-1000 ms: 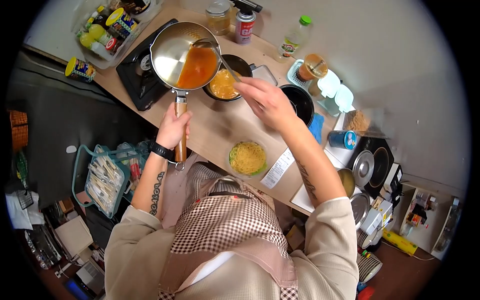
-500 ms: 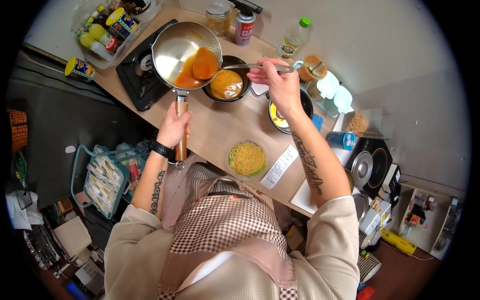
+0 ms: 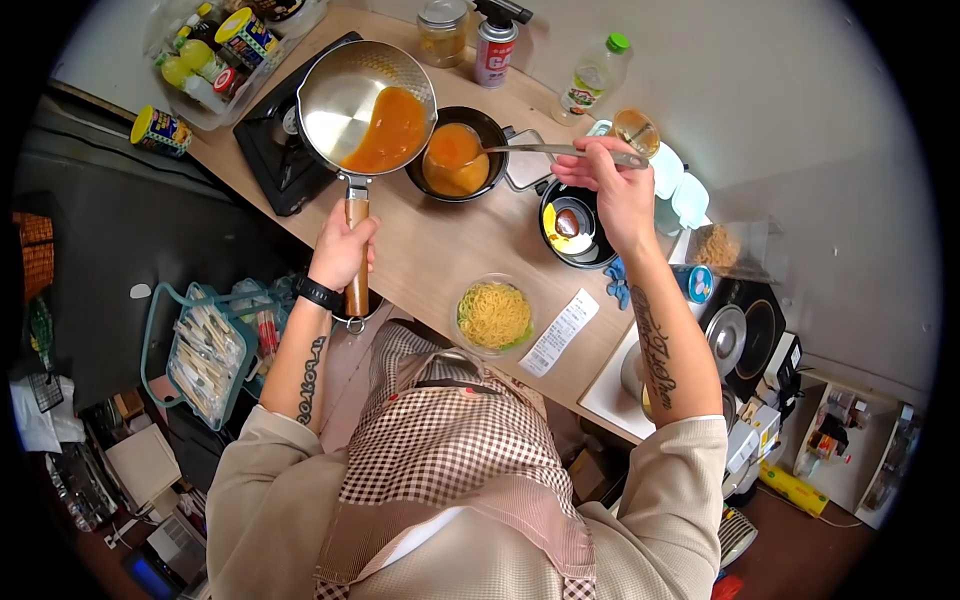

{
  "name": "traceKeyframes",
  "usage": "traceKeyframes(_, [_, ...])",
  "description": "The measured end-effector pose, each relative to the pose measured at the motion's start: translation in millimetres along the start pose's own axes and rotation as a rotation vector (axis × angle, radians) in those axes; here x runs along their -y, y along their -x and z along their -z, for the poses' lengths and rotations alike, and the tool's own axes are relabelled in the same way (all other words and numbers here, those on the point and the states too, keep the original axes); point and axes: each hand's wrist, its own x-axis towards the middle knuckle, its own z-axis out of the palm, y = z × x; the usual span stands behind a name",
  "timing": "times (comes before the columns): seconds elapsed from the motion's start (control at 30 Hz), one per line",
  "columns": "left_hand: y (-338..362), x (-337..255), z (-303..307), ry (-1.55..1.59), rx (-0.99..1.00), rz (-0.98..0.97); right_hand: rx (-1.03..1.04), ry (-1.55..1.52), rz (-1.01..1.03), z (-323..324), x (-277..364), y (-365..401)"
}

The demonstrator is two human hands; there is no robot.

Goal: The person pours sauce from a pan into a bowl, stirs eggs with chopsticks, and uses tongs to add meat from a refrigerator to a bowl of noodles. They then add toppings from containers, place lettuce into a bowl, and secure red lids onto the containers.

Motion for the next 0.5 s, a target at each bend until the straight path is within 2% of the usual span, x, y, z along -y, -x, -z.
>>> traceKeyframes(0.2, [-1,1,0,0.020,-0.009,-0.013,0.138,0.220,0.072,9,-52,9])
traceKeyframes(0.27, [-1,0,-1,0.028,-0.004,-0.007,0.183,0.411,0.222,11,-59,17])
traceKeyframes(0.37, [0,-3,-2,0.001,-0.013,0.002,0.346,0.866,0.762,12,-35,31])
traceKeyframes(0.4, [1,-5,-2,-0.015,-0.019,0.003,0.357,0.904,0.957,9,-34,31])
traceKeyframes(0.5, [0,-3,-3,0.006,-0.006,-0.011,0.354,0.899,1.027,-14,-21,28])
